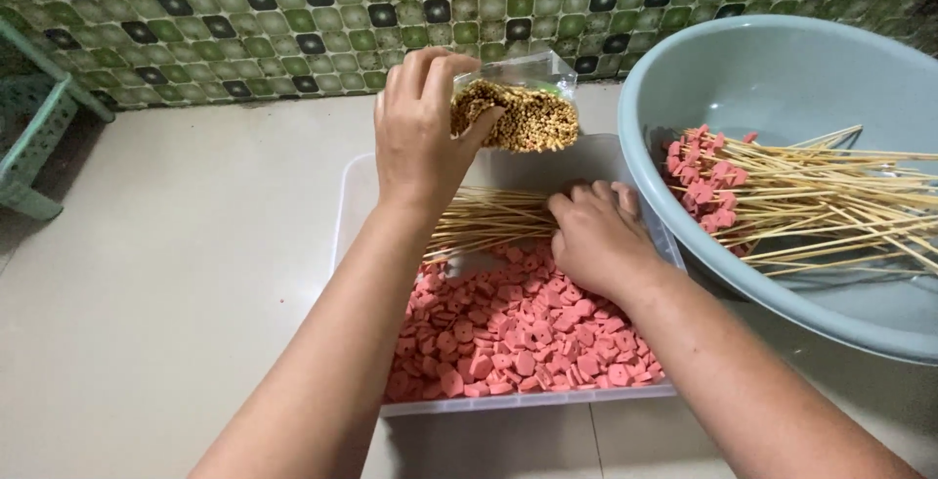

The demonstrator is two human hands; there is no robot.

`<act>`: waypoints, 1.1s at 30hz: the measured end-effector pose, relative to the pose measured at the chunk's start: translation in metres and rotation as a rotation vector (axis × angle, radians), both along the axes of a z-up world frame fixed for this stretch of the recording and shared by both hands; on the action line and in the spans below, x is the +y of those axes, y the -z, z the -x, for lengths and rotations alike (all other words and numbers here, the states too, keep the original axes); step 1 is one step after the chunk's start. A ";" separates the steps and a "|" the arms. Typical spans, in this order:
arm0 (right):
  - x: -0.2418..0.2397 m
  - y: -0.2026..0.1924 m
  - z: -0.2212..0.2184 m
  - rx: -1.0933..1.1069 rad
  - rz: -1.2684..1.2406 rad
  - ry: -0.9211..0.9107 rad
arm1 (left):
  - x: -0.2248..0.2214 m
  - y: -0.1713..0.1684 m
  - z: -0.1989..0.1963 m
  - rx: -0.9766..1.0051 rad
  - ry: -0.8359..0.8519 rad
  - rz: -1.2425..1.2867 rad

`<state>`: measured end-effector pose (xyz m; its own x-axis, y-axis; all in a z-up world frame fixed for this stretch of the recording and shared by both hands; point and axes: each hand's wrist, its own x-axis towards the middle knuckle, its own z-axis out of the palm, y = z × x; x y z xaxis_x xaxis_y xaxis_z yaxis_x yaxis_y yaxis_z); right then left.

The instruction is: The person is picking up small pink flower-shaped food pieces from a plastic container and threading them onto wooden skewers. Once a skewer is filled with several pieces, it is placed into a large light-blue plastic basin.

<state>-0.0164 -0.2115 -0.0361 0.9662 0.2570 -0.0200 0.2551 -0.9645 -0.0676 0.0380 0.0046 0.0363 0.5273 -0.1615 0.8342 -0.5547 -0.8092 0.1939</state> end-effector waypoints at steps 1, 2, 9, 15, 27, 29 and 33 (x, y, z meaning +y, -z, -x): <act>0.001 -0.001 -0.001 0.001 -0.001 -0.003 | 0.002 0.001 -0.002 0.001 -0.003 -0.001; 0.001 -0.003 -0.001 0.024 -0.020 0.006 | 0.003 0.001 -0.003 -0.024 0.004 -0.005; 0.001 -0.001 -0.004 0.056 -0.021 0.011 | 0.007 0.006 0.012 -0.040 0.066 0.037; 0.010 -0.024 0.006 0.070 -0.137 0.007 | 0.005 -0.001 0.035 -0.014 0.113 0.127; 0.013 -0.060 0.015 0.194 -0.917 0.002 | -0.004 -0.002 0.076 -0.089 0.077 0.171; 0.022 -0.101 0.035 0.316 -1.077 0.048 | -0.011 0.003 0.079 -0.114 0.082 0.130; 0.006 -0.098 0.012 0.549 -1.389 0.119 | -0.030 0.004 0.090 -0.275 0.033 -0.045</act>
